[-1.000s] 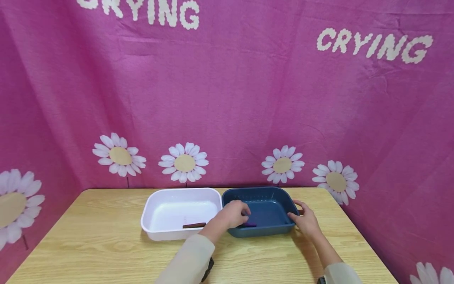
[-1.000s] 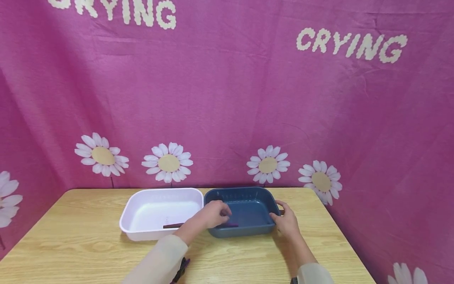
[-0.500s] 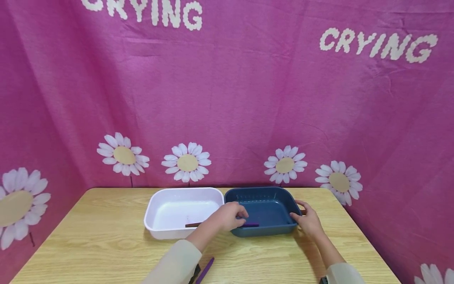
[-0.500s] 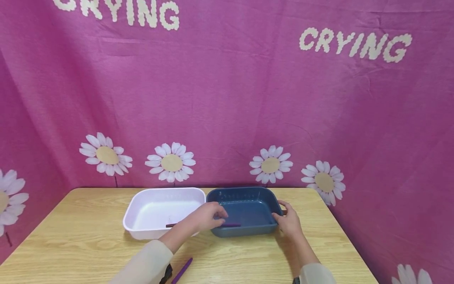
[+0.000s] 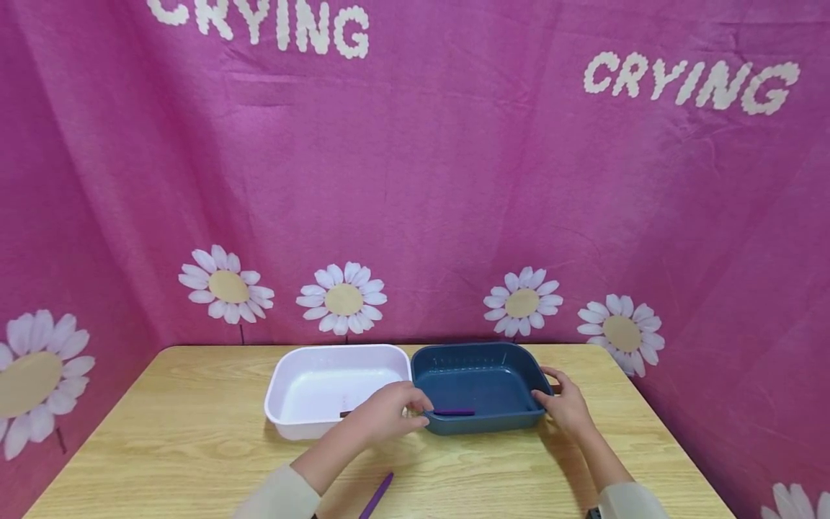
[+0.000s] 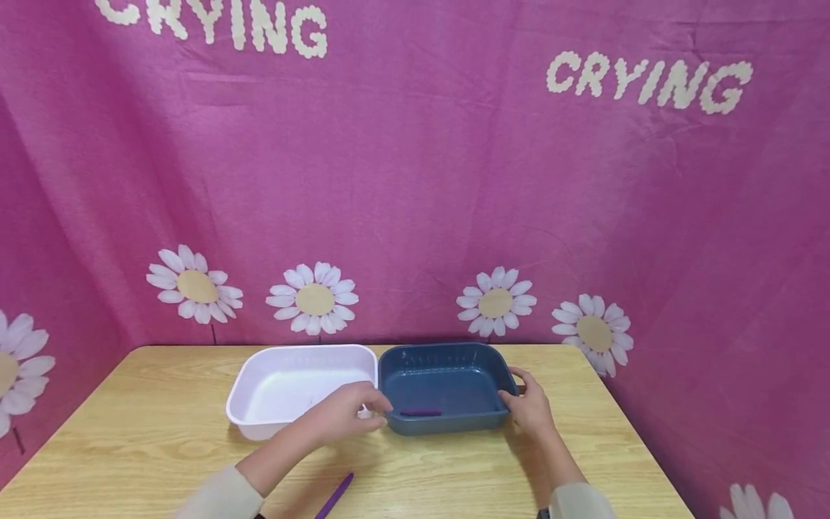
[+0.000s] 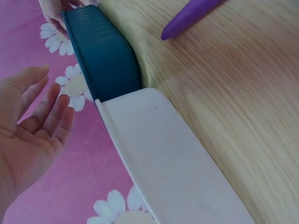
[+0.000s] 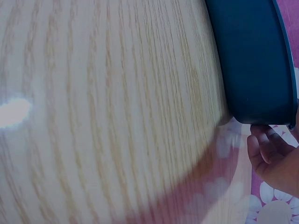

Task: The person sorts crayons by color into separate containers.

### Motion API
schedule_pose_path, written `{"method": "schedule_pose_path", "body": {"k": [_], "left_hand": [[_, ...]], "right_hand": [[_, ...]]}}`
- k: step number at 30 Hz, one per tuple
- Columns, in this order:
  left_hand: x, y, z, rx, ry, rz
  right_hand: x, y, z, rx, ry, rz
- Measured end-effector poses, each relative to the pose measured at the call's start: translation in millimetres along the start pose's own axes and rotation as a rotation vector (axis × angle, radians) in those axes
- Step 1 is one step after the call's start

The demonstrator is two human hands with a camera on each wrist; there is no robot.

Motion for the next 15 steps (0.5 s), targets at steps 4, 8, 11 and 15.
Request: {"method": "schedule_pose_path", "body": {"k": [4,8,11,15], "left_hand": [[2.9,-17.6,-5.7,-0.023,-0.013,0.007],[5.8,-36.9,-10.7,-0.044,-0.031,0.0],[9.0,-51.3,-12.6,-0.05,-0.036,-0.004],[15.1,-69.5,-12.9,-0.05,-0.011,-0.018]], "right_hand": [[0.2,-0.8,0.6,0.0,0.004,0.002],[-0.4,-0.2,0.5,0.005,0.005,0.006],[-1.7,0.5,0.3,0.005,0.005,0.009],[-3.2,1.1,-0.3,0.007,-0.002,0.003]]}}
Point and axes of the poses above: each hand's wrist, its own y-axis towards the middle knuckle, its own z-axis out of the palm, x = y × z, the point moved 1 cm from there along y, towards the middle knuckle, and after that the axes turned 6 degrees about -z, right-handed, at the moved point
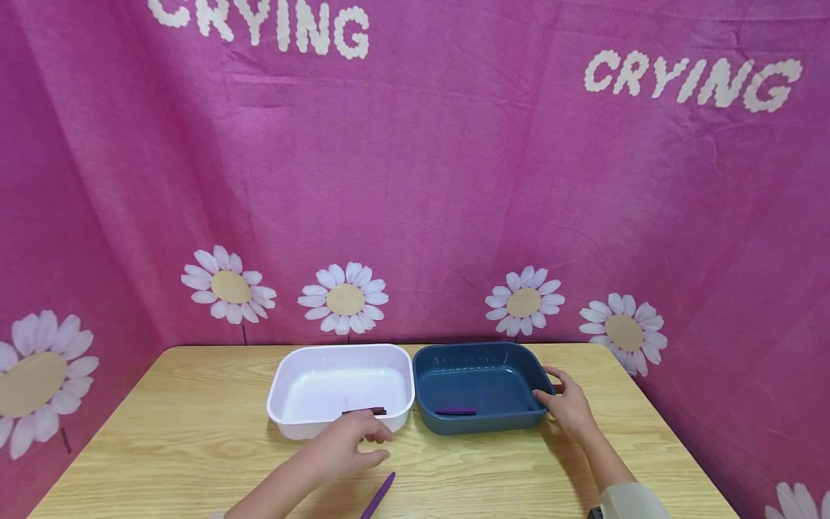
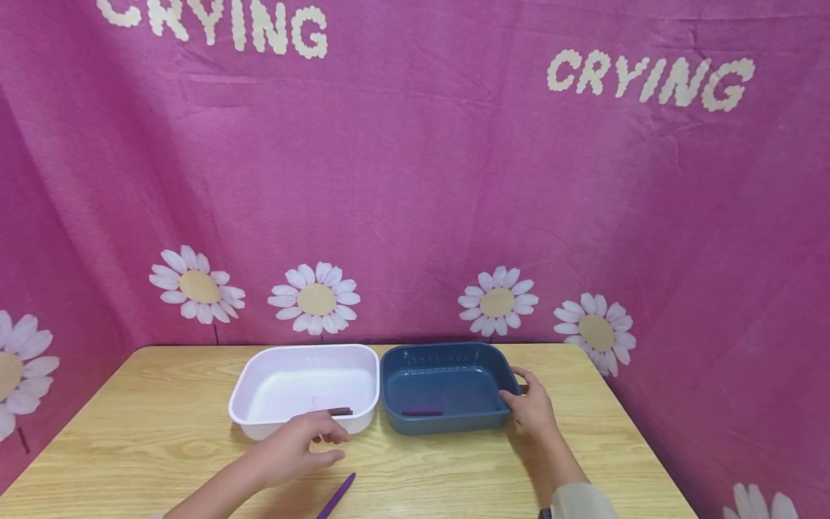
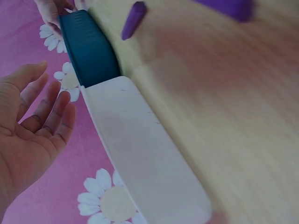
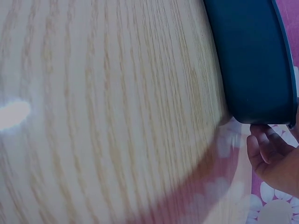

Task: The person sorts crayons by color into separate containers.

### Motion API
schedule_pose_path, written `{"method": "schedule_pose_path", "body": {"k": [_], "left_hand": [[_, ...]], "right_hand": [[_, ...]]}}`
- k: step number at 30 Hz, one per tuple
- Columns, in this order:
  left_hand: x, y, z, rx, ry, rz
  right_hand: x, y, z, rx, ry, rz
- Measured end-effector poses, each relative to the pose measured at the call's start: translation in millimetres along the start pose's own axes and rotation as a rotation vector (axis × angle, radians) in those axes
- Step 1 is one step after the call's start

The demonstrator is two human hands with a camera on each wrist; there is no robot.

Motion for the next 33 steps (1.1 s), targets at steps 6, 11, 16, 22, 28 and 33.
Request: {"method": "schedule_pose_path", "body": {"k": [6,11,16,22,28,33], "left_hand": [[9.4,-17.4,3.0,-0.015,-0.004,-0.014],[14.9,-30.2,3.9,0.01,-0.04,-0.036],[20.3,-45.9,2.6,0.144,-0.118,-0.145],[30.9,-58.7,8.8,0.278,-0.206,-0.161],[43.6,-68.0,12.4,0.315,-0.192,-0.101],[47.0,-75.8,16.7,0.294,-0.153,-0.066]], "right_hand": [[-0.8,1.3,-1.5,-0.004,-0.012,-0.002],[-0.8,2.2,-1.6,0.004,-0.008,0.008],[-0.4,3.3,-2.8,0.015,-0.009,0.016],[-3.3,4.3,-3.0,0.004,-0.017,0.007],[-5.5,4.5,-1.0,0.008,-0.033,-0.003],[-4.1,3.1,-0.8,0.012,-0.025,0.003]]}}
Point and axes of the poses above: each hand's wrist, its own y-axis towards the middle knuckle, its own z-axis out of the palm, x = y × z, the point moved 1 cm from there along y, towards the middle knuckle, and after that the axes turned 6 degrees about -z, right-handed, at the moved point
